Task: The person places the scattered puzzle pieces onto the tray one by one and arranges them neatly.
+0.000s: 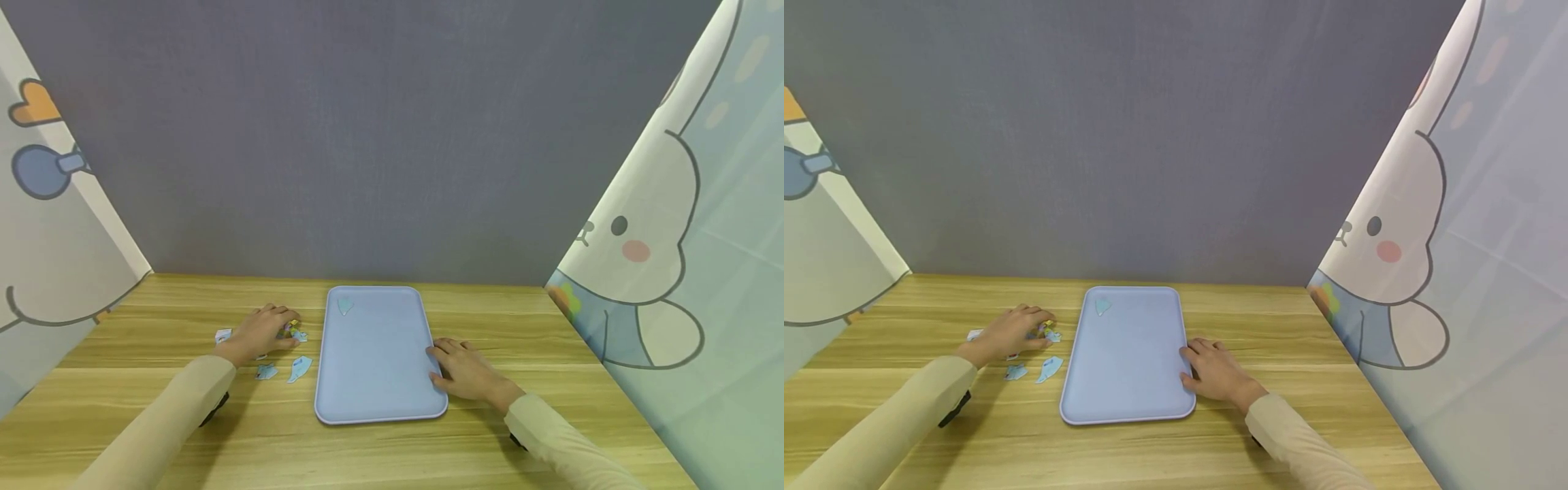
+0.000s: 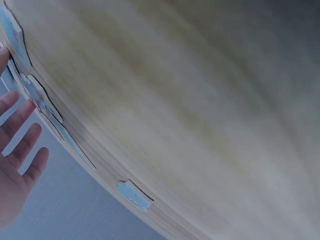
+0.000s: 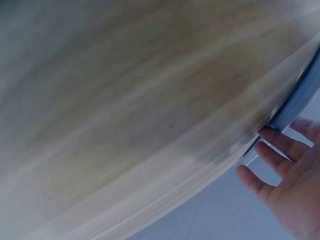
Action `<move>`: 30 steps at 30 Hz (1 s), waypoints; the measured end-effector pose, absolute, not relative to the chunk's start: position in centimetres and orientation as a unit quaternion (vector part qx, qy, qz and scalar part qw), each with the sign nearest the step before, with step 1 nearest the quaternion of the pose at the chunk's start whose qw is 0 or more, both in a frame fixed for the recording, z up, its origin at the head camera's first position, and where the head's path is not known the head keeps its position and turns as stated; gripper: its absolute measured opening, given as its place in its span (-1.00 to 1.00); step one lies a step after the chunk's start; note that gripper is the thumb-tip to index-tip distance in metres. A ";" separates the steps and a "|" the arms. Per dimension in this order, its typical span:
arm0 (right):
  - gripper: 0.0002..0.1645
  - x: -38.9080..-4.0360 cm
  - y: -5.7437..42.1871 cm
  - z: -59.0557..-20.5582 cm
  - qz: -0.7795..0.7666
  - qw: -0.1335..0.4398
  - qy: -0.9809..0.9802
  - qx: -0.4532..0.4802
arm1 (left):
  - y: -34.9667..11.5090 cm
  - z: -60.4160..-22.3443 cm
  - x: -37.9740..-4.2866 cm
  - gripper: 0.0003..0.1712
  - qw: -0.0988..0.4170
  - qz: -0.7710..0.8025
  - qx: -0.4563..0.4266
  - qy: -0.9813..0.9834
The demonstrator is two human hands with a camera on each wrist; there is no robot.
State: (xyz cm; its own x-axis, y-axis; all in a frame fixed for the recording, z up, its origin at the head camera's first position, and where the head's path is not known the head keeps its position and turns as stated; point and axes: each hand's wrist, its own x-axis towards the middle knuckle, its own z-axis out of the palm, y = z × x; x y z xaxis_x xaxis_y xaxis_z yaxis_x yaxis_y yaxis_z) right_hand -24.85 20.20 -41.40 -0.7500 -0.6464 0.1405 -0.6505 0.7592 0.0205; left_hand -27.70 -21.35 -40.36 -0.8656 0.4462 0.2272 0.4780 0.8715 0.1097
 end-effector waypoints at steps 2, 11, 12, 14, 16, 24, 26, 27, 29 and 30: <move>-0.42 -24.8 20.2 -41.4 0.018 0.073 -0.934 0.349 | -21.4 -40.3 -27.7 -0.43 0.097 -0.084 -0.241 -0.962; -0.40 -24.9 20.2 -41.5 0.019 0.062 -0.936 0.345 | -21.7 -40.5 -28.2 -0.44 0.074 -0.105 -0.240 -0.962; -0.39 -24.9 20.2 -41.5 0.018 0.062 -0.936 0.345 | -21.7 -40.5 -28.2 -0.44 0.073 -0.107 -0.239 -0.962; -0.39 -24.9 20.2 -41.6 0.016 0.061 -0.937 0.344 | -21.8 -40.7 -28.3 -0.46 0.074 -0.107 -0.239 -0.962; -0.39 -24.9 20.2 -41.6 0.014 0.062 -0.937 0.344 | -21.8 -40.7 -28.4 -0.47 0.075 -0.104 -0.240 -0.962; -0.41 -24.9 20.1 -41.5 0.020 0.065 -0.936 0.346 | -21.7 -40.7 -28.4 -0.56 0.088 -0.093 -0.243 -0.961; -0.42 -24.9 20.1 -41.5 0.021 0.066 -0.935 0.348 | -21.7 -40.7 -28.4 -0.58 0.091 -0.094 -0.245 -0.961; -0.42 -24.9 20.1 -41.5 0.022 0.067 -0.935 0.349 | -21.6 -40.7 -28.4 -0.59 0.093 -0.096 -0.247 -0.960; -0.41 -24.9 20.1 -41.5 0.019 0.065 -0.936 0.346 | -21.5 -40.7 -28.4 -0.60 0.098 -0.097 -0.250 -0.958; -0.41 -24.9 20.2 -41.5 0.018 0.065 -0.936 0.346 | -21.4 -40.6 -28.4 -0.61 0.101 -0.099 -0.252 -0.957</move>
